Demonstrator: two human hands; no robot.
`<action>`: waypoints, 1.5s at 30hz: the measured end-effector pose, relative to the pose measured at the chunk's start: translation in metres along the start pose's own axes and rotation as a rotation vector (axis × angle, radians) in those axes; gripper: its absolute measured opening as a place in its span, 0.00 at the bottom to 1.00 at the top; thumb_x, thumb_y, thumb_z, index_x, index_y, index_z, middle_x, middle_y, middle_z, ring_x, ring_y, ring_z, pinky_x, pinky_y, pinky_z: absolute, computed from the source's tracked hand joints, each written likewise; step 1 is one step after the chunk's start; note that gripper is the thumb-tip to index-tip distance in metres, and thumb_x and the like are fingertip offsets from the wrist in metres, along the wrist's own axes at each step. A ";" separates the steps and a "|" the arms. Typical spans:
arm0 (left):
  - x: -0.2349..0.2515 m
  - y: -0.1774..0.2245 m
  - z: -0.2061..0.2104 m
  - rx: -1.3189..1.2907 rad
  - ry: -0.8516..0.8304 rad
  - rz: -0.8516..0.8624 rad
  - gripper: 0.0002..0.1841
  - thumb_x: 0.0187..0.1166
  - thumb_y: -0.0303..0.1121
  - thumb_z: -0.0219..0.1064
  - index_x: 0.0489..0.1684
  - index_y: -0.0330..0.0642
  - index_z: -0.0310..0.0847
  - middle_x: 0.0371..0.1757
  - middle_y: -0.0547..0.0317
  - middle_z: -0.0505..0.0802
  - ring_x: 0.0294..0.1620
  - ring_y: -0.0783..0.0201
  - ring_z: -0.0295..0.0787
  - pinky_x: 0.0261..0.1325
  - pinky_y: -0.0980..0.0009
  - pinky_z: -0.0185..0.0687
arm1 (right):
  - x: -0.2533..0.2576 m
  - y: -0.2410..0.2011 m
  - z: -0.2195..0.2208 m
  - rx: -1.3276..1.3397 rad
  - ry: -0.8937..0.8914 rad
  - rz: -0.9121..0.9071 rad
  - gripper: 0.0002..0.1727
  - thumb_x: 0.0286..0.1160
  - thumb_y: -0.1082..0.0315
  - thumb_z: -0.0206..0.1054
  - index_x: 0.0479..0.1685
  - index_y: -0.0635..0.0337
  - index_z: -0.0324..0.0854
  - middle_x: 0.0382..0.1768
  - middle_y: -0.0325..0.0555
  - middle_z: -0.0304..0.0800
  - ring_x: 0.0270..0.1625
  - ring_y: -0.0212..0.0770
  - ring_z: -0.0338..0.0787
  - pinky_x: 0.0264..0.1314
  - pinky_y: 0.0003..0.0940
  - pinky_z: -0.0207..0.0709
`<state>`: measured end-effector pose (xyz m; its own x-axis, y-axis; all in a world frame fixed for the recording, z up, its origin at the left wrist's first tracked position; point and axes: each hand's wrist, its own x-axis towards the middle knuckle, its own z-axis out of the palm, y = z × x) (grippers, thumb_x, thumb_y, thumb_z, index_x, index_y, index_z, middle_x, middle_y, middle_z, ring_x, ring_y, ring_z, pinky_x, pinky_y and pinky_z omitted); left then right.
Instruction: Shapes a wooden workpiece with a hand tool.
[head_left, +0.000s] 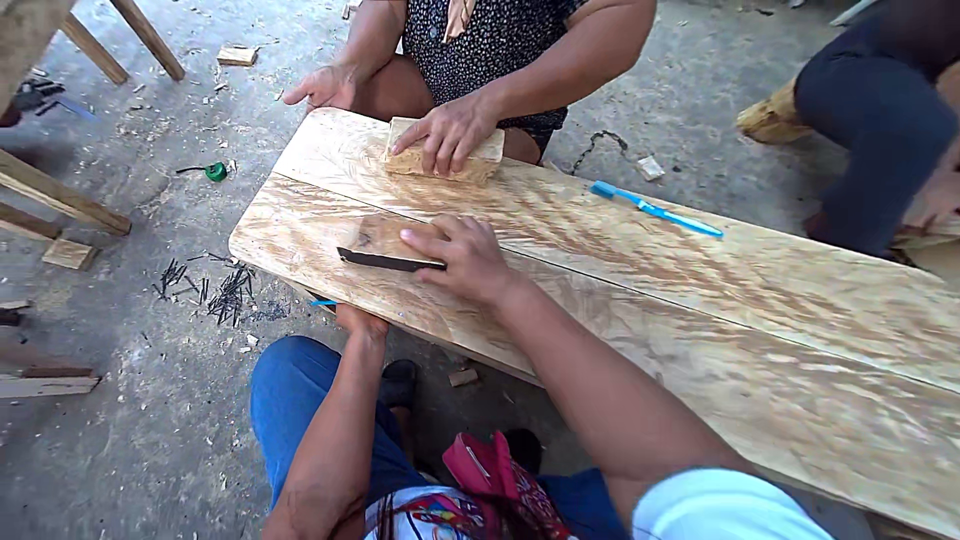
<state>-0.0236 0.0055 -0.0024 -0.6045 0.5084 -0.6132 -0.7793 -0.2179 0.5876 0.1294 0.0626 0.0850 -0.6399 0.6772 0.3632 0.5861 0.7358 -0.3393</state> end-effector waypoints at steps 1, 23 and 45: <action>-0.001 0.000 0.000 0.000 -0.002 0.000 0.27 0.95 0.53 0.35 0.74 0.44 0.69 0.66 0.47 0.85 0.64 0.51 0.84 0.61 0.43 0.82 | 0.023 -0.012 0.010 0.021 -0.046 0.012 0.31 0.65 0.55 0.81 0.75 0.35 0.85 0.62 0.62 0.88 0.63 0.68 0.86 0.60 0.69 0.74; -0.001 -0.002 0.002 -0.013 -0.046 0.023 0.27 0.96 0.50 0.33 0.76 0.43 0.67 0.69 0.48 0.84 0.68 0.52 0.82 0.66 0.46 0.81 | -0.013 -0.022 0.002 0.002 -0.011 0.059 0.31 0.65 0.52 0.81 0.73 0.36 0.86 0.60 0.62 0.89 0.57 0.67 0.87 0.54 0.68 0.75; 0.001 -0.004 -0.004 0.005 -0.075 0.043 0.27 0.96 0.50 0.33 0.76 0.42 0.66 0.68 0.47 0.84 0.67 0.52 0.83 0.66 0.45 0.82 | -0.090 -0.078 -0.005 -0.076 0.059 0.255 0.30 0.66 0.54 0.81 0.73 0.41 0.87 0.57 0.67 0.87 0.54 0.69 0.88 0.51 0.68 0.77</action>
<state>-0.0218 0.0031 -0.0071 -0.6234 0.5596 -0.5461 -0.7516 -0.2366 0.6157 0.1438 -0.0553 0.0836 -0.4383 0.8379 0.3252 0.7614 0.5385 -0.3610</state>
